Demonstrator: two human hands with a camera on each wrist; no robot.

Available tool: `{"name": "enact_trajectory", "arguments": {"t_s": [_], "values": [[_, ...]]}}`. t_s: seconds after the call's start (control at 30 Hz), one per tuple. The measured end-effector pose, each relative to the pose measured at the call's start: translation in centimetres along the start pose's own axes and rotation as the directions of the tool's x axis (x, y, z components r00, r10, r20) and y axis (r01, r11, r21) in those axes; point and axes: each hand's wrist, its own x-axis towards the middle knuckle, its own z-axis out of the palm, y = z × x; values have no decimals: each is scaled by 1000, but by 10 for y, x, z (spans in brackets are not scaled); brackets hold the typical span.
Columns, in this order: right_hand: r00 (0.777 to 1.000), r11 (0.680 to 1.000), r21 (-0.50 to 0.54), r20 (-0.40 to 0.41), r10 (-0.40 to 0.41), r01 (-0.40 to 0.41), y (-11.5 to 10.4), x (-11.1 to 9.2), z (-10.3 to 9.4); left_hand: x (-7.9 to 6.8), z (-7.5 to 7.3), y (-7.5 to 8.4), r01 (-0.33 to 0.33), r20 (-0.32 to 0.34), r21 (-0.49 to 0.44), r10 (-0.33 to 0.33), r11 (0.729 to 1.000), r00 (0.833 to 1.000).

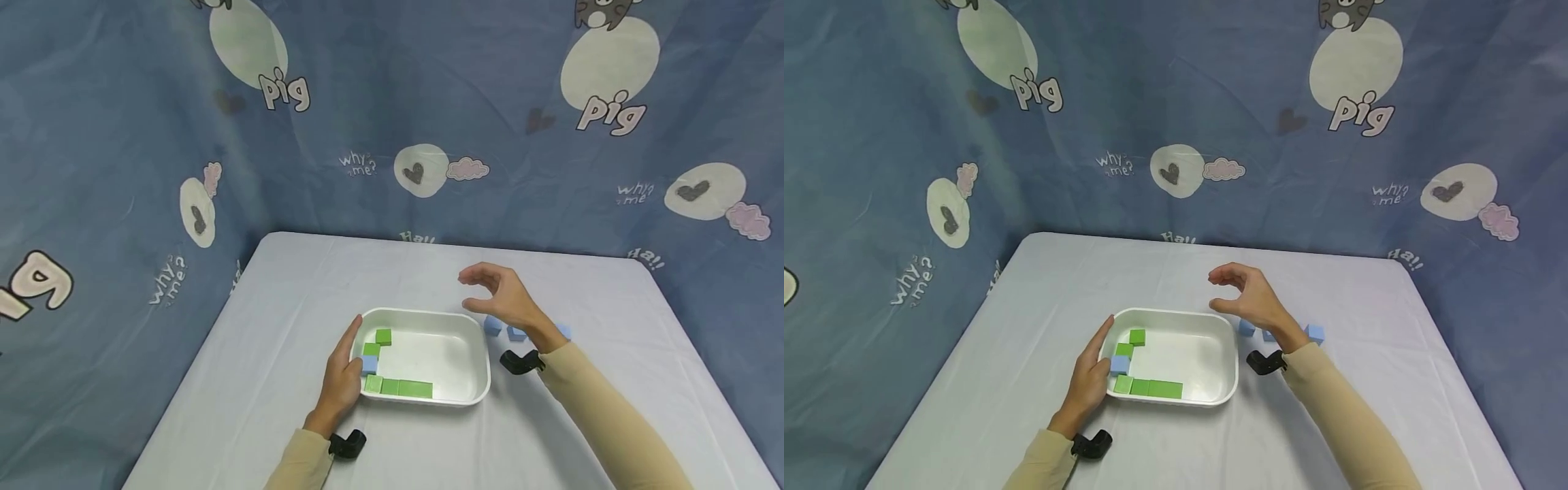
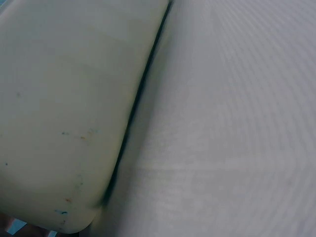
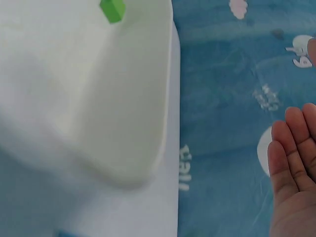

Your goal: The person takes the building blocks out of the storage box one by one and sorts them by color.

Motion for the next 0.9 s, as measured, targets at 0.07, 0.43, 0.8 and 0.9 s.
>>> {"name": "enact_trajectory", "arguments": {"t_s": [0.07, 0.43, 0.8, 0.9], "values": [[1000, 1000, 2, 11, -10, 10, 0, 5, 7, 1, -1, 0, 3, 8, -3, -3, 1000, 1000], [996, 994, 95, 69, -54, 48, 2, 26, 49, 5, 1, -2, -9, 15, -19, 9, 1000, 1000], [991, 993, 116, 131, -39, 24, 5, 28, 90, 3, 0, -1, 0, 14, -20, 0, 1000, 1000], [986, 996, 74, 157, -57, 45, 7, 29, 100, 2, -1, -2, 8, 12, -23, -8, 1000, 1000]]}}
